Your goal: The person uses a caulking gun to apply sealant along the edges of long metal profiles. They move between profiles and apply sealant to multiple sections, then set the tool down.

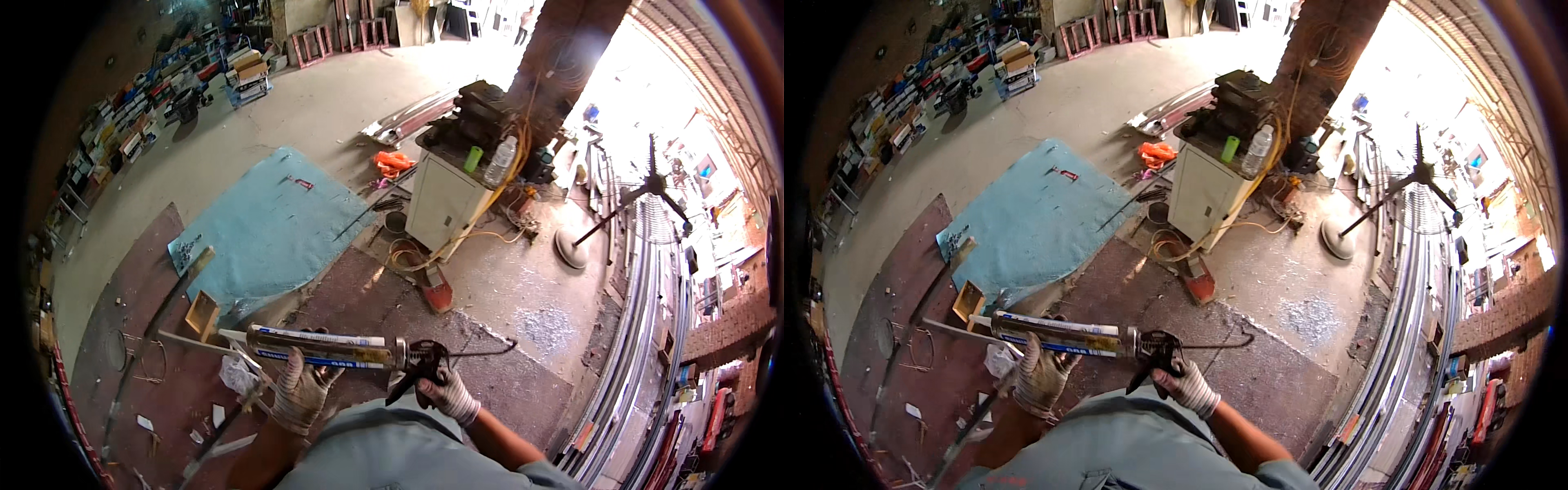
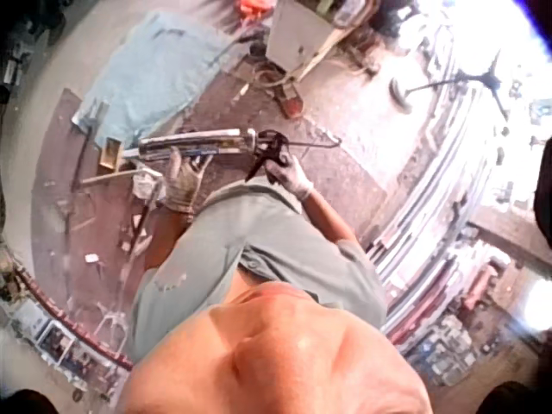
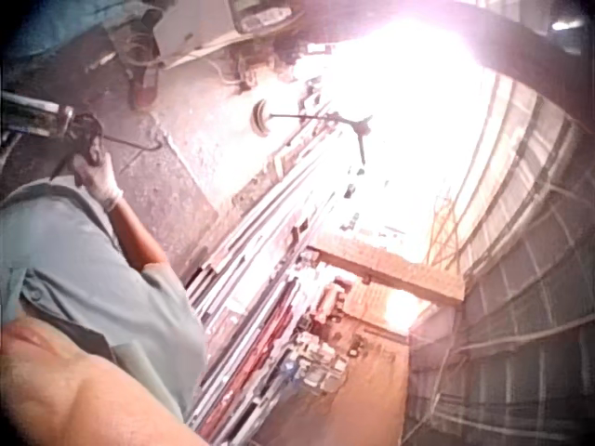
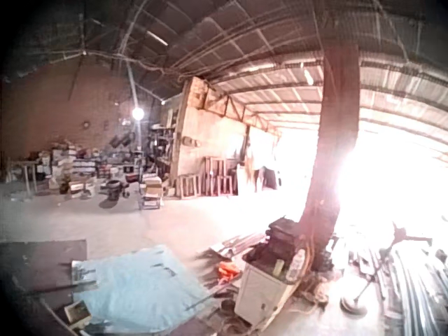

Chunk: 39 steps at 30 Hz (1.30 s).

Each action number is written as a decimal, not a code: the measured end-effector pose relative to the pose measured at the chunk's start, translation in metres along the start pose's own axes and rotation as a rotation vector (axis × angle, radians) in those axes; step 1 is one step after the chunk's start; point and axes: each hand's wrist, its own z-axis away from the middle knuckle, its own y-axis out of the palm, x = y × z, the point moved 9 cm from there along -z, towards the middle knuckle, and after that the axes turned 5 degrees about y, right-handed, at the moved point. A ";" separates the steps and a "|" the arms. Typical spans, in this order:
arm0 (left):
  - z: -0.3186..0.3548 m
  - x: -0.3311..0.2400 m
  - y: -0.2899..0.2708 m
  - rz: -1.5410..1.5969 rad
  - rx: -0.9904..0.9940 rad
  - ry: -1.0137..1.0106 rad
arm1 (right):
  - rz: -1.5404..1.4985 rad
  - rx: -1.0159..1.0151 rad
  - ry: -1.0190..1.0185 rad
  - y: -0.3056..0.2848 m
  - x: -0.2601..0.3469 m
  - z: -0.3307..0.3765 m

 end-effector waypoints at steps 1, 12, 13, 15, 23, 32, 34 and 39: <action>-0.022 -0.012 0.001 0.007 -0.045 0.026 | 0.002 0.066 0.014 0.002 0.025 -0.033; -0.263 -0.148 -0.038 0.195 -0.173 0.218 | 0.258 0.469 -0.051 0.036 0.174 -0.362; -0.288 -0.162 -0.046 0.171 -0.199 0.233 | 0.308 0.440 -0.119 0.044 0.184 -0.394; -0.350 -0.195 -0.055 0.272 -0.164 0.249 | 0.588 0.220 -0.199 0.030 0.178 -0.463; -0.553 -0.410 -0.040 0.108 -0.126 0.261 | 0.528 0.545 -0.314 0.170 0.326 -0.688; -0.709 -0.602 -0.114 0.172 -0.155 0.451 | 0.297 0.737 -0.273 0.322 0.377 -0.938; -0.731 -0.649 -0.143 0.249 -0.230 0.546 | 0.387 0.959 -0.286 0.377 0.387 -1.002; -0.735 -0.763 -0.235 0.329 -0.375 0.790 | 0.421 1.255 -0.259 0.533 0.428 -1.121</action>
